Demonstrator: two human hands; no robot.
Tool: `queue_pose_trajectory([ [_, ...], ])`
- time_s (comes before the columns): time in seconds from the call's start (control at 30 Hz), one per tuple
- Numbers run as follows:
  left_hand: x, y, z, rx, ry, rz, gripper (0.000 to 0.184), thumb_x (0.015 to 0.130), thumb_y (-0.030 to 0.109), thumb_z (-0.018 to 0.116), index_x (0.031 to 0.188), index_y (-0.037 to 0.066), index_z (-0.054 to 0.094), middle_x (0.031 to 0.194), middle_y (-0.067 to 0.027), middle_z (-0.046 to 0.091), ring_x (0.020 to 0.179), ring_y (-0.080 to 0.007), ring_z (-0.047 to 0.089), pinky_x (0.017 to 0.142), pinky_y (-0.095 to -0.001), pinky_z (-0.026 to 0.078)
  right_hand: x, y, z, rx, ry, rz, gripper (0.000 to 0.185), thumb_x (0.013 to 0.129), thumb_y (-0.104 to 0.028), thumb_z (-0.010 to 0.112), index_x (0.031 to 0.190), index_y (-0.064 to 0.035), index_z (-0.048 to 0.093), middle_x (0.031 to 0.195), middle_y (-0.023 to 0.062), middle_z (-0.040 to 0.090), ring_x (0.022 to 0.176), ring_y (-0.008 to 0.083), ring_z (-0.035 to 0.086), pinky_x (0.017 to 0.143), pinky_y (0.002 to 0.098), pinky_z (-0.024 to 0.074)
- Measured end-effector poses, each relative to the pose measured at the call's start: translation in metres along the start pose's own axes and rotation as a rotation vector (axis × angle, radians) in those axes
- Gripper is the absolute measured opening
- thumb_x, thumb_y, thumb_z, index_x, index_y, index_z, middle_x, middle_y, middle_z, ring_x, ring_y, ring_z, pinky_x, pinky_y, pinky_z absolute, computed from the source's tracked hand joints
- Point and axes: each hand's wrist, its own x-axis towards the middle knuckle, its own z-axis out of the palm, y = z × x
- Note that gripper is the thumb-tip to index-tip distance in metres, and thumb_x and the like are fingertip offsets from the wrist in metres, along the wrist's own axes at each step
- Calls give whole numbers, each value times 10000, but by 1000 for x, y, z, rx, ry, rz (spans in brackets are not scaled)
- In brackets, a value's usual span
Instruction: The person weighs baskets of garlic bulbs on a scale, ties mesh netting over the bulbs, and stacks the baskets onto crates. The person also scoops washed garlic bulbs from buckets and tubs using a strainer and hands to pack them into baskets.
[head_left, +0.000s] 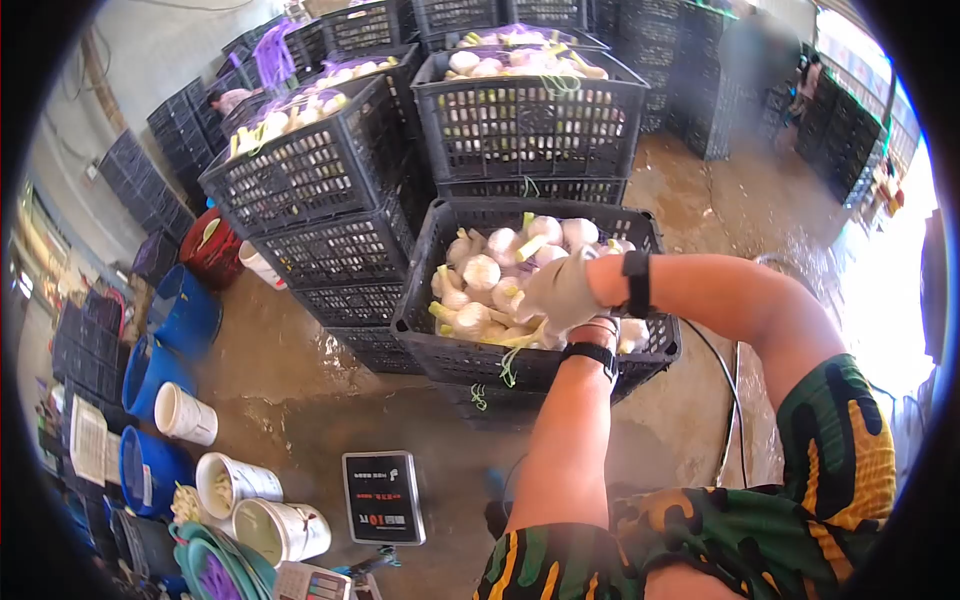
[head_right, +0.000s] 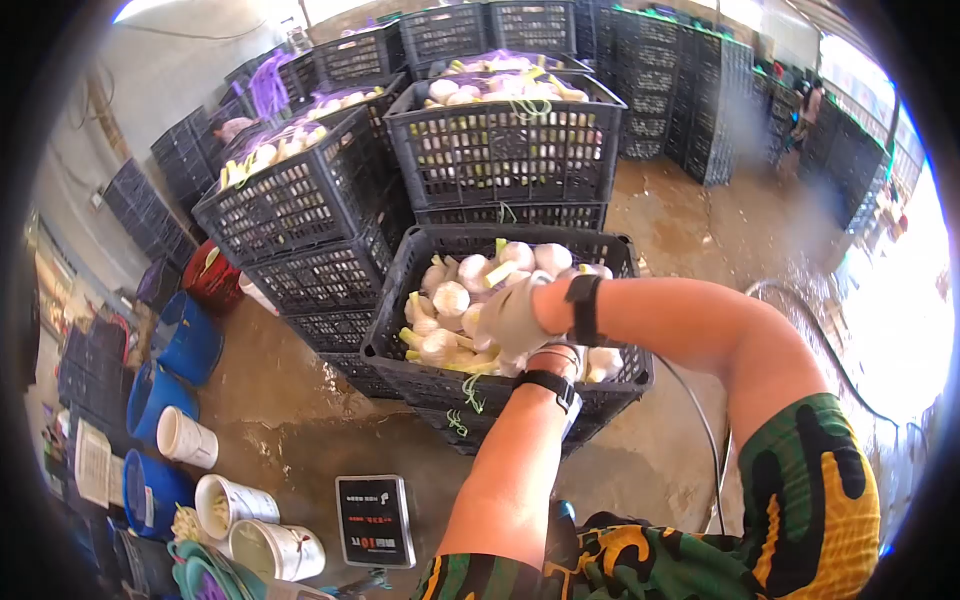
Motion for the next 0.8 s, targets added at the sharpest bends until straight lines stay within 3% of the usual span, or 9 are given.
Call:
queue_pose_trajectory([
  [0.13, 1, -2, 9, -48, 110, 39, 254, 887, 238, 460, 989, 180, 686, 1020, -41, 677, 1028, -231, 606, 845, -390, 413, 24, -28, 2, -351, -376, 318, 284, 760, -250, 642, 1028, -158, 658, 972, 158, 652, 959, 338, 620, 774, 471, 502],
  [0.23, -1, -6, 23, -93, 228, 98, 243, 881, 235, 465, 966, 181, 686, 988, -42, 684, 1013, -234, 608, 832, -393, 417, 36, 13, 10, -630, -251, -300, 229, 627, -170, 709, 807, -32, 678, 707, 131, 649, 599, 315, 640, 475, 450, 493],
  [0.3, -4, -12, 28, -104, 313, 132, 237, 877, 233, 468, 950, 182, 687, 966, -43, 688, 1003, -236, 609, 824, -395, 420, 36, 71, 14, -241, 89, -367, 200, 672, -219, 706, 820, -86, 683, 743, 108, 659, 623, 299, 645, 554, 369, 517],
  [0.37, -7, -16, 24, -96, 359, 161, 233, 874, 232, 470, 942, 182, 687, 955, -43, 690, 998, -237, 610, 820, -396, 421, 21, 86, -3, 32, 145, -50, 198, 783, -284, 656, 791, -87, 679, 718, 103, 648, 616, 283, 646, 537, 381, 513],
  [0.43, -19, -29, 8, 151, 518, 182, 179, 820, 206, 508, 859, 174, 679, 821, -70, 677, 869, -260, 641, 782, -419, 422, 6, 114, 1, 1541, 463, 995, 331, 882, -349, 559, 729, -72, 655, 672, 81, 624, 567, 241, 621, 509, 376, 502],
  [0.53, -1, -55, 17, -311, 610, 148, 186, 852, 246, 489, 856, 188, 666, 795, -141, 660, 705, -296, 642, 657, -426, 455, -59, 135, 46, 1544, 730, 819, 436, 923, -368, 485, 633, -58, 588, 635, 93, 611, 467, 189, 533, 483, 340, 471],
  [0.63, 8, -76, -6, -1698, 216, -82, 283, 923, 333, 536, 875, 81, 655, 789, -65, 675, 669, -169, 642, 561, -304, 481, -91, 90, 54, 752, 856, 591, 441, 931, -337, 471, 629, -35, 580, 554, 107, 574, 426, 188, 497, 445, 343, 417],
  [0.67, 15, -81, -5, -1696, 209, -77, 283, 923, 333, 536, 875, 81, 655, 789, -65, 675, 669, -169, 642, 561, -304, 481, -93, 70, 38, 1312, 778, 700, 420, 943, -310, 450, 667, -27, 591, 584, 104, 584, 469, 185, 528, 453, 349, 417],
  [0.8, 26, -100, -3, -1592, -109, -44, 236, 923, 276, 547, 955, 57, 631, 820, -43, 655, 657, -129, 614, 545, -264, 489, -63, 68, -5, 1178, 882, 506, 321, 940, -321, 452, 831, -38, 558, 718, 104, 610, 587, 199, 608, 508, 333, 475],
])
